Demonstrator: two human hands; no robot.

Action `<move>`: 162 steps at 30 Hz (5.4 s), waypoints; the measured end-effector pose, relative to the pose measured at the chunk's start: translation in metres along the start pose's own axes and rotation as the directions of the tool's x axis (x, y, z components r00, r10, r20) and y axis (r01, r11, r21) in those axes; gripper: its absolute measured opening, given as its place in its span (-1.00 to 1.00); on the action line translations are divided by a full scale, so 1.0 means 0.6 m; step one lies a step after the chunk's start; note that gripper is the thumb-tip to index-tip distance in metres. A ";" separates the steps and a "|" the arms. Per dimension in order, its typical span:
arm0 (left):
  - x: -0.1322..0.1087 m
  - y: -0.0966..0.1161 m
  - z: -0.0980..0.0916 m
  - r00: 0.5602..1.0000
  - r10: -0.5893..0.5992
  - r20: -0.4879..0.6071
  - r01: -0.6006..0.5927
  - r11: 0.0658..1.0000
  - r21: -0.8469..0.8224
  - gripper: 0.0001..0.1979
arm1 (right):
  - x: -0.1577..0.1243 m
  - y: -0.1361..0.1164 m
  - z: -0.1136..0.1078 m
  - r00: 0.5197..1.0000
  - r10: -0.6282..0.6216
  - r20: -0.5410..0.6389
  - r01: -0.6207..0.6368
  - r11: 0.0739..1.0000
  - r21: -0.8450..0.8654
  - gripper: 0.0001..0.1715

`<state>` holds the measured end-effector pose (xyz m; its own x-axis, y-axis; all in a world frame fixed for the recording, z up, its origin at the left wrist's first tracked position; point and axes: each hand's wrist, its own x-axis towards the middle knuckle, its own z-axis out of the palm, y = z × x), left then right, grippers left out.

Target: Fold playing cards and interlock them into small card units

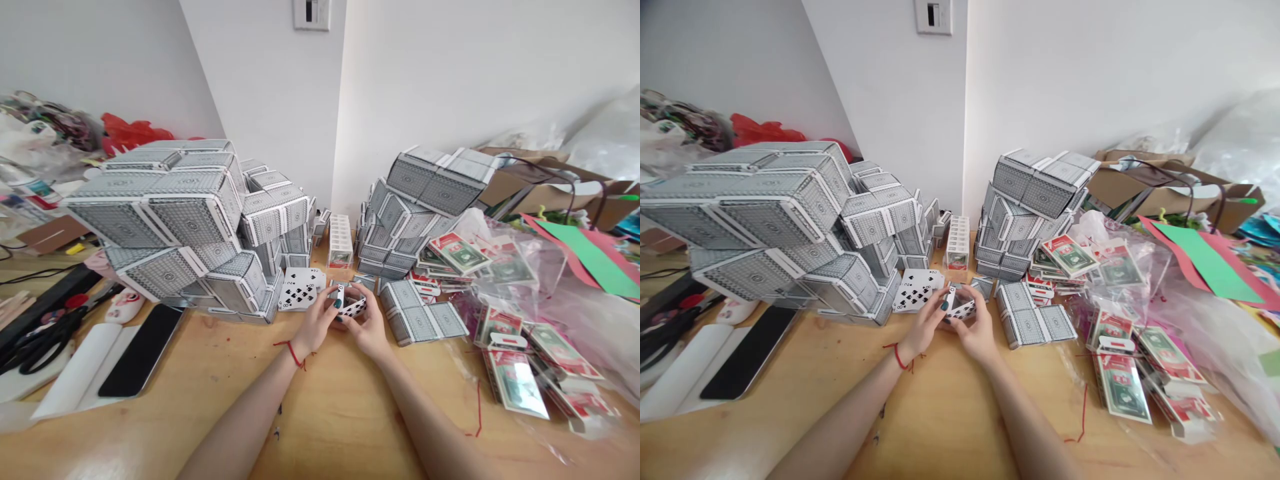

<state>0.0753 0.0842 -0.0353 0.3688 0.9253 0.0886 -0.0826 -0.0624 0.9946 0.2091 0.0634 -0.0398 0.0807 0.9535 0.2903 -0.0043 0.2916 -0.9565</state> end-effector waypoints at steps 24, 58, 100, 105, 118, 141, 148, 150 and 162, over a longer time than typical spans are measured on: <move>0.021 0.009 -0.023 0.981 -0.110 0.161 0.154 0.945 -0.288 -0.45 | 0.019 0.023 -0.014 0.953 0.302 0.019 -0.286 0.877 0.385 -0.26; -0.005 -0.020 0.003 0.921 0.390 0.017 -0.283 0.635 0.719 -0.45 | 0.021 0.016 -0.018 0.895 0.437 0.092 -0.441 0.833 0.334 -0.65; -0.003 -0.012 -0.001 0.909 0.403 0.110 -0.351 0.596 0.722 -0.44 | 0.016 0.018 -0.019 0.956 0.276 -0.104 -0.278 0.960 -0.011 -0.66; -0.004 -0.012 -0.001 0.907 0.401 0.132 -0.366 0.593 0.718 -0.43 | 0.014 0.023 -0.020 0.956 0.234 -0.177 -0.242 0.970 -0.028 -0.74; -0.005 -0.013 0.003 0.909 0.411 0.072 -0.322 0.582 0.747 -0.45 | 0.011 0.014 -0.018 0.971 0.238 -0.018 -0.239 0.970 -0.055 -0.64; -0.014 0.002 0.014 0.952 0.303 0.040 -0.255 0.717 0.648 -0.40 | 0.000 0.020 -0.006 0.967 0.252 0.021 -0.249 0.963 -0.100 -0.75; -0.014 -0.003 0.019 0.941 0.330 -0.079 -0.222 0.774 0.593 -0.51 | -0.003 0.006 0.004 0.943 0.305 0.130 -0.323 0.935 0.145 -0.75; -0.013 -0.006 0.020 0.942 0.309 -0.133 -0.171 0.779 0.604 -0.59 | -0.004 0.005 0.007 0.942 0.303 0.144 -0.323 0.935 0.146 -0.77; -0.013 -0.014 0.030 0.922 0.246 -0.300 0.032 0.723 0.690 -0.83 | -0.012 0.005 0.019 0.965 0.252 0.073 -0.236 0.956 -0.172 -0.70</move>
<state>0.0898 0.0704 -0.0434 0.0417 0.9499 0.3099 0.5909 -0.2735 0.7590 0.1974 0.0585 -0.0447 0.0038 0.9991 0.0413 0.1481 0.0403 -0.9881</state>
